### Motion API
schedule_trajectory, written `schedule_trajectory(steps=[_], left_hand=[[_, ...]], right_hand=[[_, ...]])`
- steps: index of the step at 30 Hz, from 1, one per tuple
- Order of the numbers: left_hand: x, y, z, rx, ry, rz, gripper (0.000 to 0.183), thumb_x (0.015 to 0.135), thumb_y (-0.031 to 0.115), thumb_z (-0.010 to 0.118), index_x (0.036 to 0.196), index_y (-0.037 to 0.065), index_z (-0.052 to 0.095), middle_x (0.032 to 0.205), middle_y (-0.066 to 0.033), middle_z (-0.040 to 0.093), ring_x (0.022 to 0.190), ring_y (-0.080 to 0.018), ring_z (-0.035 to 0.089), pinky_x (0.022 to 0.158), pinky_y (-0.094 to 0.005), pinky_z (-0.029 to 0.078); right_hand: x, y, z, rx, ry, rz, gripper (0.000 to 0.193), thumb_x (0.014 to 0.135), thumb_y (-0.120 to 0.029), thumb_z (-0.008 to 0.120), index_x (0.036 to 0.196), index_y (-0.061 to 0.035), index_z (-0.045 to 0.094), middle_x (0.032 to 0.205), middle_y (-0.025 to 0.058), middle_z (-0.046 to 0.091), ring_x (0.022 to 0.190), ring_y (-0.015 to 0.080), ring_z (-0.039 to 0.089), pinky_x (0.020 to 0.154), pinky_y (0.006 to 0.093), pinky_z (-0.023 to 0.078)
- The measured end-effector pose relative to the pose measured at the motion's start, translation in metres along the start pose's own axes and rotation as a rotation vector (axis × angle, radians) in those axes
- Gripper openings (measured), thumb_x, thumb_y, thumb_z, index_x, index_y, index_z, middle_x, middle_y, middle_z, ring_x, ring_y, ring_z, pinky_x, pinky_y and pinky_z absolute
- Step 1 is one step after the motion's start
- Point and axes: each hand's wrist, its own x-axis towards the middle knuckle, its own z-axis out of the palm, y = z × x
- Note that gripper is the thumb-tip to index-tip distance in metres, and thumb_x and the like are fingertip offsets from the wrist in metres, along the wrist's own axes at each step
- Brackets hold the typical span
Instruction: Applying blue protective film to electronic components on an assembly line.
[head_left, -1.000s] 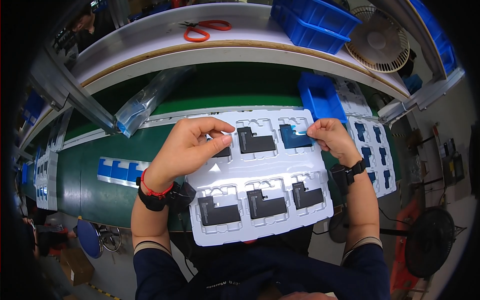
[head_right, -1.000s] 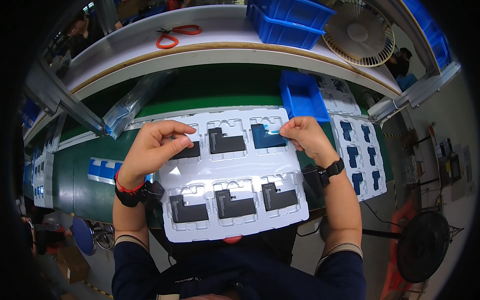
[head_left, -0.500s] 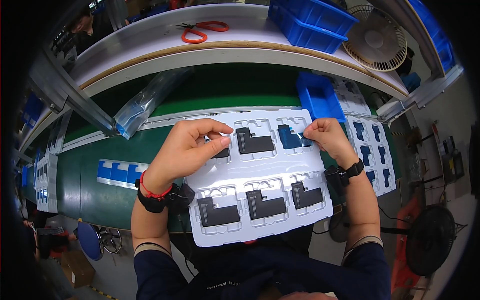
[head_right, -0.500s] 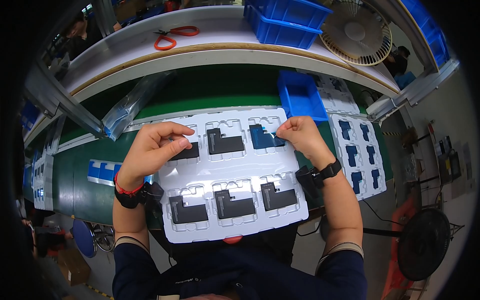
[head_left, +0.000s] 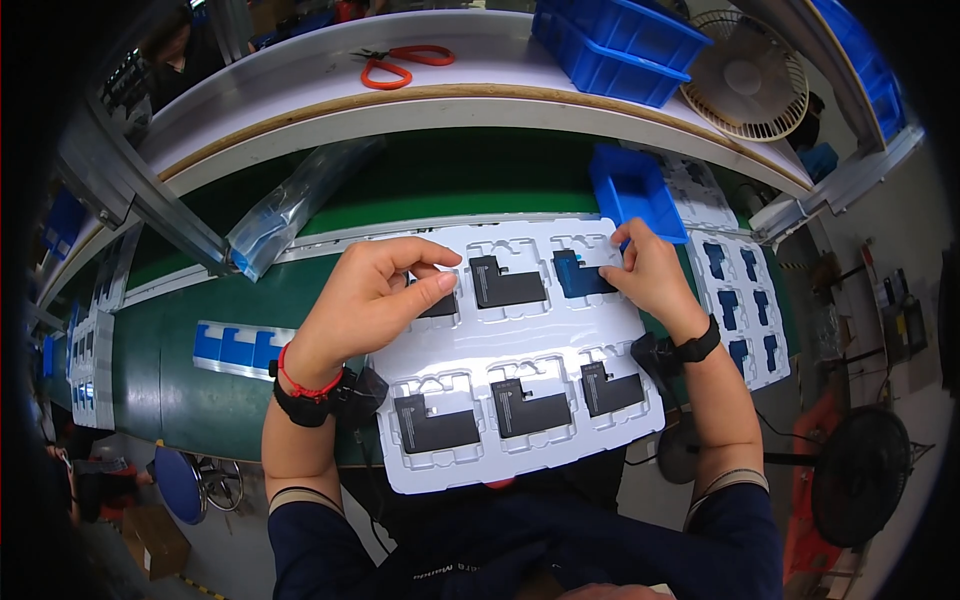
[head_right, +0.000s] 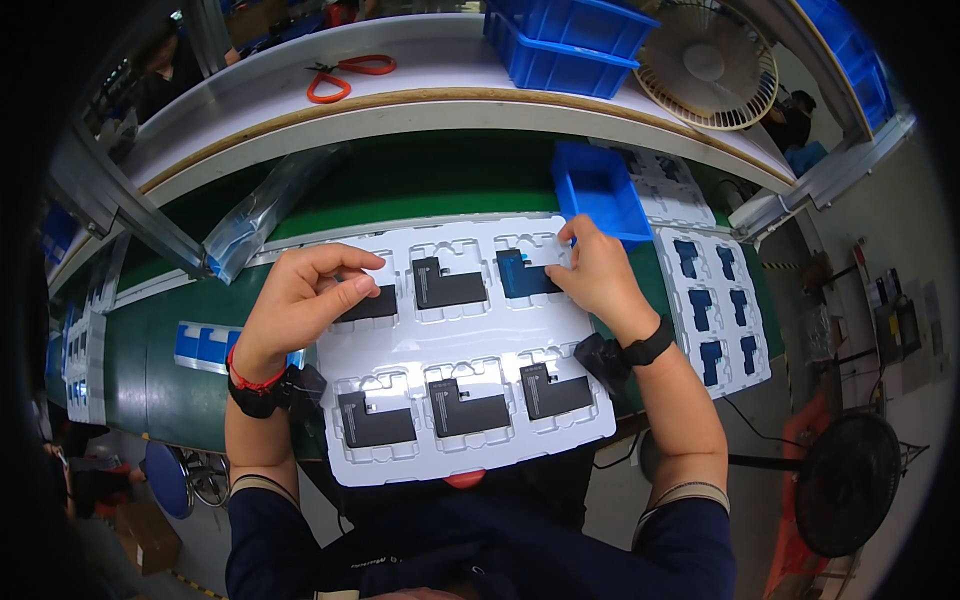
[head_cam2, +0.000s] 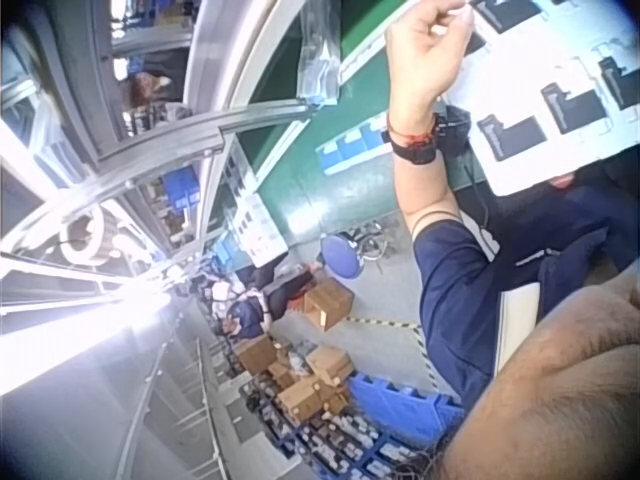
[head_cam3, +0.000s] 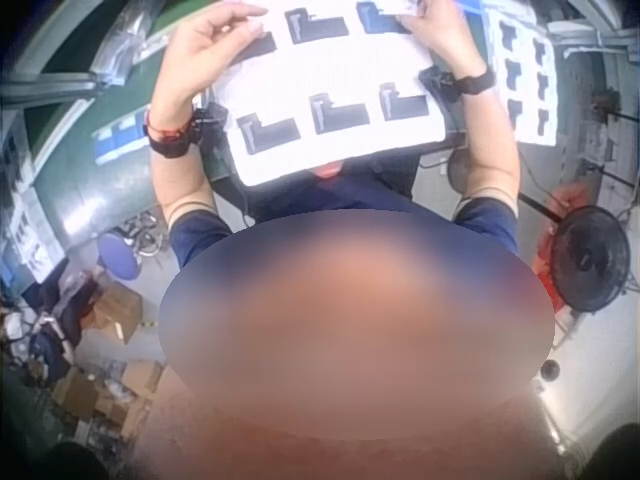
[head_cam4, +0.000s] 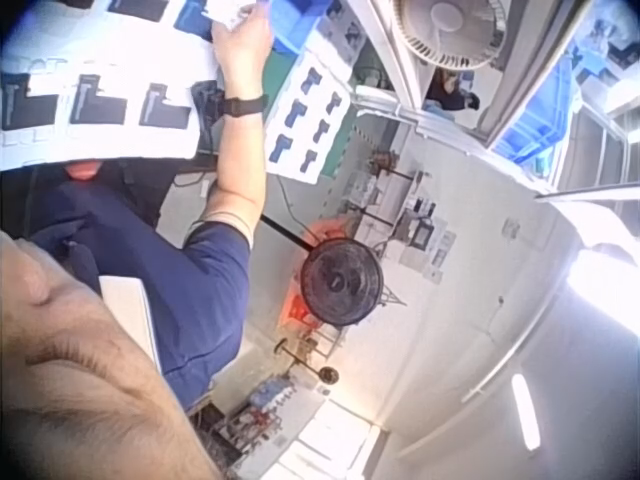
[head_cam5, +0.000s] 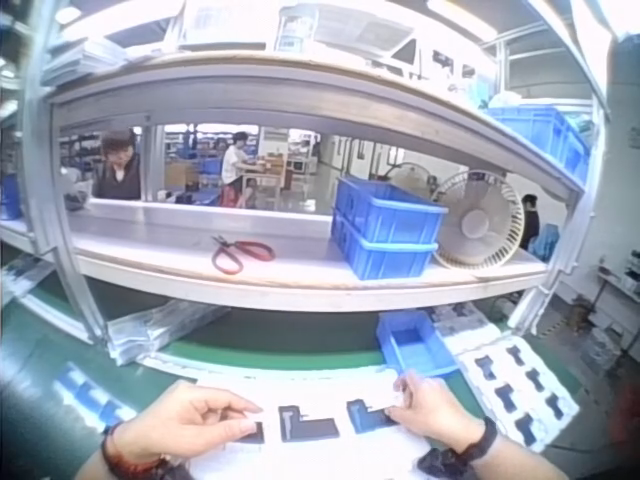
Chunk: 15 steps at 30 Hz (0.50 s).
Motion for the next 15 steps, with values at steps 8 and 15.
schedule_trajectory(steps=[8,15], left_hand=[[-0.009,0.019,0.005,0.301,0.155,0.087,0.023,0.081,0.014,0.067,0.097,-0.003,0.066,0.07,-0.0108,0.066,0.052,-0.0103,0.054,0.052,-0.0232,0.042],[-0.03,0.035,0.031,0.426,0.306,0.509,0.019,0.076,0.005,0.068,0.094,-0.003,0.066,0.07,-0.0125,0.064,0.052,-0.0206,0.059,0.049,-0.0283,0.045]], right_hand=[[-0.012,-0.03,-0.027,0.197,0.125,-0.24,0.035,0.072,-0.004,0.073,0.103,-0.0035,0.056,0.073,-0.0003,0.052,0.055,0.0032,0.047,0.051,0.0193,0.037],[-0.053,-0.131,0.006,0.405,-0.327,-0.684,0.056,0.068,-0.038,0.079,0.104,-0.0003,0.057,0.089,0.0198,0.063,0.083,0.0387,0.062,0.07,0.0411,0.05]])
